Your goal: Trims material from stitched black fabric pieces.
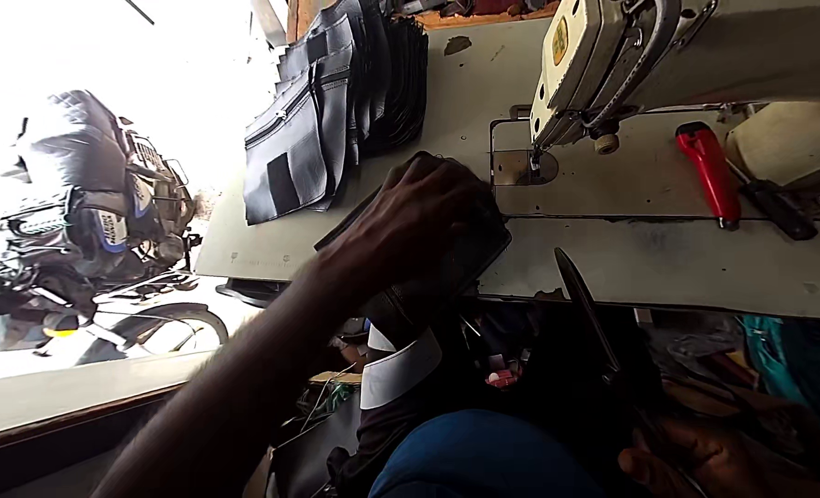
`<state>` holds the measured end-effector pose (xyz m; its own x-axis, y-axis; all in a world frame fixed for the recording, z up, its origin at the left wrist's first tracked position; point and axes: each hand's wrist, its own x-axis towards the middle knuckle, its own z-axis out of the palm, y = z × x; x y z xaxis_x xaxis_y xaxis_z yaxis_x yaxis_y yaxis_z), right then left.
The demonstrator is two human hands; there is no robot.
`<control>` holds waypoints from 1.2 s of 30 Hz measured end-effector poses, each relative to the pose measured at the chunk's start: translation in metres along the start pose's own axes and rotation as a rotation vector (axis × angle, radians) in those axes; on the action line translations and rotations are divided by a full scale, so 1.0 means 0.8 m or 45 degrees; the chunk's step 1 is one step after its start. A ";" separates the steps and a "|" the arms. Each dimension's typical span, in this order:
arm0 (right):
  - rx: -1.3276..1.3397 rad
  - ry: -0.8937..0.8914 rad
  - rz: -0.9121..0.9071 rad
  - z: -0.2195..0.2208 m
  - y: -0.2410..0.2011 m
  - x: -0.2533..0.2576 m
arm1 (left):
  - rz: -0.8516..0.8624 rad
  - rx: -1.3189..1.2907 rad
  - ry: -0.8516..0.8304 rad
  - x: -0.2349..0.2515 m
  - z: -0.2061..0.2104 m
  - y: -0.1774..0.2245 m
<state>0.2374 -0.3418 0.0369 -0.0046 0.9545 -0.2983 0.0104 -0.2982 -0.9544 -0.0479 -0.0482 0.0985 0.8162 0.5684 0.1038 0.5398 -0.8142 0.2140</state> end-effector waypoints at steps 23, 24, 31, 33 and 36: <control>0.963 -0.340 -0.021 0.067 0.051 0.084 | 0.245 -0.112 -0.597 0.124 -0.025 0.000; 0.980 -0.342 -0.026 0.070 0.052 0.087 | 0.219 -0.126 -0.580 0.120 -0.025 -0.001; 0.963 -0.313 0.000 0.077 0.050 0.100 | 0.233 -0.188 -0.421 0.101 -0.013 -0.009; 0.957 -0.296 0.019 0.077 0.047 0.101 | 0.242 -0.166 -0.380 0.096 -0.010 -0.009; 0.903 -0.272 0.029 0.076 0.045 0.103 | 0.281 -0.162 -0.300 0.087 0.000 -0.016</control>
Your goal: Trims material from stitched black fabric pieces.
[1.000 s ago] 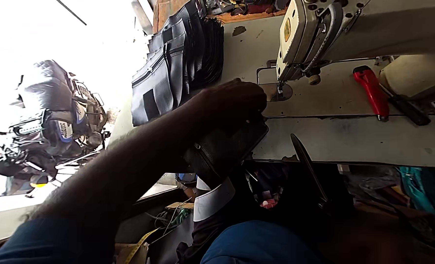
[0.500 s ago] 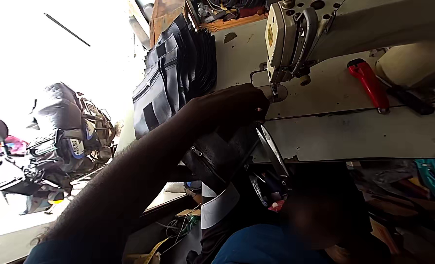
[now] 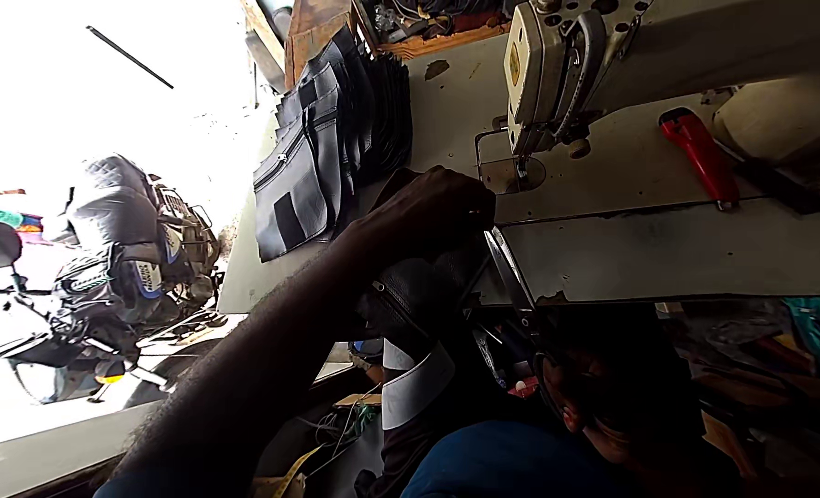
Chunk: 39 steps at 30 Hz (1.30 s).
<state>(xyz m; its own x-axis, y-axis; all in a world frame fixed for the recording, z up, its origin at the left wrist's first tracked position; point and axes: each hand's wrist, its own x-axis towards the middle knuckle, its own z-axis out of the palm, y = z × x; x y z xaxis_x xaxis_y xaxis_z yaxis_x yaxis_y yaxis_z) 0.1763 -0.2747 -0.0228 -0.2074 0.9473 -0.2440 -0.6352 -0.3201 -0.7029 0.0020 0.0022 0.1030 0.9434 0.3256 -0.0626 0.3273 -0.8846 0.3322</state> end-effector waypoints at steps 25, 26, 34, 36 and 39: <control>-1.224 0.543 -0.040 -0.046 -0.073 -0.071 | -1.187 0.357 -0.124 -0.153 -0.065 0.075; -1.194 0.548 -0.015 -0.042 -0.073 -0.071 | -1.103 0.288 -0.012 -0.138 -0.045 0.087; -1.050 0.506 0.056 -0.008 -0.042 -0.068 | -0.743 0.298 0.405 -0.009 0.084 0.115; -1.051 0.519 0.086 -0.003 -0.040 -0.071 | -0.850 0.321 0.225 0.012 0.081 0.119; -1.053 0.494 0.048 -0.003 -0.036 -0.075 | -0.865 0.349 0.083 0.024 0.079 0.118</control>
<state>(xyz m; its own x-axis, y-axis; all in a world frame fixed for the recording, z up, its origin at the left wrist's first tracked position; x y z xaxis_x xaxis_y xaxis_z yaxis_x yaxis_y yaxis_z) 0.2089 -0.3226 0.0109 0.1424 0.9144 -0.3790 0.1335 -0.3971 -0.9080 0.0548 -0.0961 0.0741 0.5257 0.8433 -0.1117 0.8482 -0.5297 -0.0075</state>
